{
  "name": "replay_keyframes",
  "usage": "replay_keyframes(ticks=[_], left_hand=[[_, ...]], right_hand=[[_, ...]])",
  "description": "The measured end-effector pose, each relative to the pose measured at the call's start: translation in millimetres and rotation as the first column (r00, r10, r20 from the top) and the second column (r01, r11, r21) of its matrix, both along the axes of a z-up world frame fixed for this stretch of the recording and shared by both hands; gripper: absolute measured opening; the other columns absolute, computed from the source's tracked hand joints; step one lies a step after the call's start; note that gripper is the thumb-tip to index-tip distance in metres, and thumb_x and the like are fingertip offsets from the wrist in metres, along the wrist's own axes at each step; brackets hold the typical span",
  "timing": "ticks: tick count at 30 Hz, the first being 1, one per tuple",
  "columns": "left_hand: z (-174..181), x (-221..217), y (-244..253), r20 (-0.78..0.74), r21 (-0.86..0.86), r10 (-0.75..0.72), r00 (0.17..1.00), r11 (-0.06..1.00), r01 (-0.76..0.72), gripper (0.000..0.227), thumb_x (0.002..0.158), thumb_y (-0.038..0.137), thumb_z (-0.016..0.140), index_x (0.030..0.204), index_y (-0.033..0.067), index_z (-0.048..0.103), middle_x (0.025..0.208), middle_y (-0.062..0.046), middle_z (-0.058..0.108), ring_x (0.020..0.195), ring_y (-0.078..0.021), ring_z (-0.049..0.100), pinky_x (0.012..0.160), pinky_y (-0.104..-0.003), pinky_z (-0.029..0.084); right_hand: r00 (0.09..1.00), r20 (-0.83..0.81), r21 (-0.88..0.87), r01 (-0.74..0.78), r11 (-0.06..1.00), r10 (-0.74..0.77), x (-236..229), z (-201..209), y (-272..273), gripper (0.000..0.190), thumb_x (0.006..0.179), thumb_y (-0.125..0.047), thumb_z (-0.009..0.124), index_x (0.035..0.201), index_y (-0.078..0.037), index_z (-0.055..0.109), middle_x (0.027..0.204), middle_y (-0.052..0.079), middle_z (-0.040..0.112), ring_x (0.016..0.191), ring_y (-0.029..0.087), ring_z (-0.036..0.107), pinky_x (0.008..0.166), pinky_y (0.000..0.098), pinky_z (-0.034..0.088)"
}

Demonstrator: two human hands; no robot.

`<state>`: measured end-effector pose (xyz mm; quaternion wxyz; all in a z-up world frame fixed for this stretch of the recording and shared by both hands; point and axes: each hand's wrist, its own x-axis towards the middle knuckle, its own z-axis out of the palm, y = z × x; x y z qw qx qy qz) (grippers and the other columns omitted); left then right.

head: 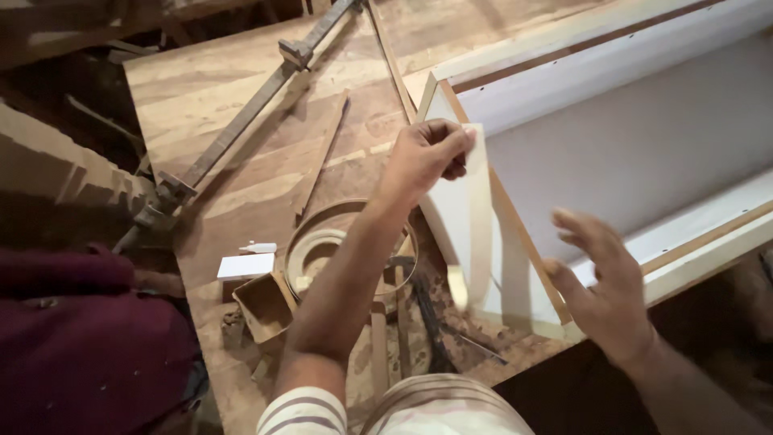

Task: The person cuts a thin strip of wood veneer with scissors, applies glue to it, and adheres it to the edge of a white wooden frame. The person repeats this process for multiple edges of the frame.

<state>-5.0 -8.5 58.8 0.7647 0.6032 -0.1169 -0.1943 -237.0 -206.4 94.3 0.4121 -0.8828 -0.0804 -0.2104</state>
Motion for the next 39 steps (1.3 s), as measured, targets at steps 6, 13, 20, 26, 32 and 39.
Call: replay_keyframes(ticks=[6, 13, 20, 26, 32, 39], left_hand=[[-9, 21, -4, -0.075, -0.119, 0.146, 0.986, 0.981, -0.155, 0.022, 0.093, 0.022, 0.075, 0.084, 0.0020, 0.072, 0.070, -0.005, 0.070, 0.058, -0.0107, 0.064, 0.056, -0.026, 0.055], [-48, 80, -14, -0.036, -0.123, 0.296, 0.954, 0.946, -0.298, 0.023, 0.091, 0.021, 0.077, 0.084, -0.0002, 0.070, 0.068, -0.005, 0.069, 0.055, -0.0107, 0.063, 0.051, -0.025, 0.050], [-37, 70, -24, 0.189, 0.150, 0.315, 0.930, 0.927, -0.344, 0.029, 0.089, 0.026, 0.075, 0.081, -0.0017, 0.071, 0.065, -0.005, 0.069, 0.055, -0.0083, 0.062, 0.051, -0.025, 0.050], [-30, 75, -22, 0.209, 0.172, 0.309, 0.928, 0.923, -0.346, 0.027, 0.088, 0.024, 0.074, 0.080, -0.0007, 0.070, 0.066, -0.004, 0.069, 0.056, -0.0082, 0.062, 0.054, -0.026, 0.053], [-29, 77, -21, 0.151, 0.153, 0.313, 0.938, 0.930, -0.335, 0.028, 0.087, 0.025, 0.076, 0.079, -0.0012, 0.070, 0.066, -0.004, 0.068, 0.057, -0.0088, 0.061, 0.054, -0.026, 0.051], [-31, 76, -23, 0.151, 0.166, 0.340, 0.928, 0.917, -0.363, 0.026, 0.089, 0.023, 0.073, 0.079, 0.0004, 0.068, 0.065, -0.003, 0.069, 0.058, -0.0080, 0.063, 0.054, -0.026, 0.051]], right_hand=[[0.780, -0.424, 0.607, -0.134, 0.783, 0.461, 53, 5, 37, 0.065, 0.095, -0.027, 0.064, 0.147, 0.008, 0.046, 0.110, 0.018, 0.071, 0.106, 0.023, 0.069, 0.097, 0.0405, 0.057], [0.818, -0.511, 0.540, 0.065, 0.839, 0.265, -1, 18, 6, 0.054, 0.102, -0.021, 0.057, 0.151, 0.003, 0.053, 0.087, 0.011, 0.069, 0.070, 0.016, 0.067, 0.060, 0.0290, 0.060], [0.946, -0.263, -0.002, 0.198, 0.980, -0.192, -15, -10, -15, 0.043, 0.098, -0.018, 0.059, 0.139, -0.004, 0.059, 0.076, -0.002, 0.070, 0.048, 0.005, 0.054, 0.044, 0.0237, 0.043], [0.946, -0.264, -0.156, 0.151, 0.976, -0.189, -15, -33, -10, 0.049, 0.085, -0.022, 0.074, 0.130, -0.004, 0.065, 0.063, -0.001, 0.061, 0.046, 0.006, 0.048, 0.040, 0.0250, 0.039], [0.912, -0.358, -0.012, 0.210, 0.978, -0.200, -15, -32, 1, 0.050, 0.085, -0.022, 0.075, 0.130, -0.001, 0.064, 0.089, 0.010, 0.076, 0.071, 0.013, 0.073, 0.060, 0.0285, 0.059], [0.856, -0.494, 0.080, 0.217, 0.973, -0.150, -18, -46, -5, 0.057, 0.084, -0.021, 0.074, 0.136, -0.002, 0.061, 0.101, 0.016, 0.077, 0.089, 0.019, 0.077, 0.077, 0.0330, 0.061]])
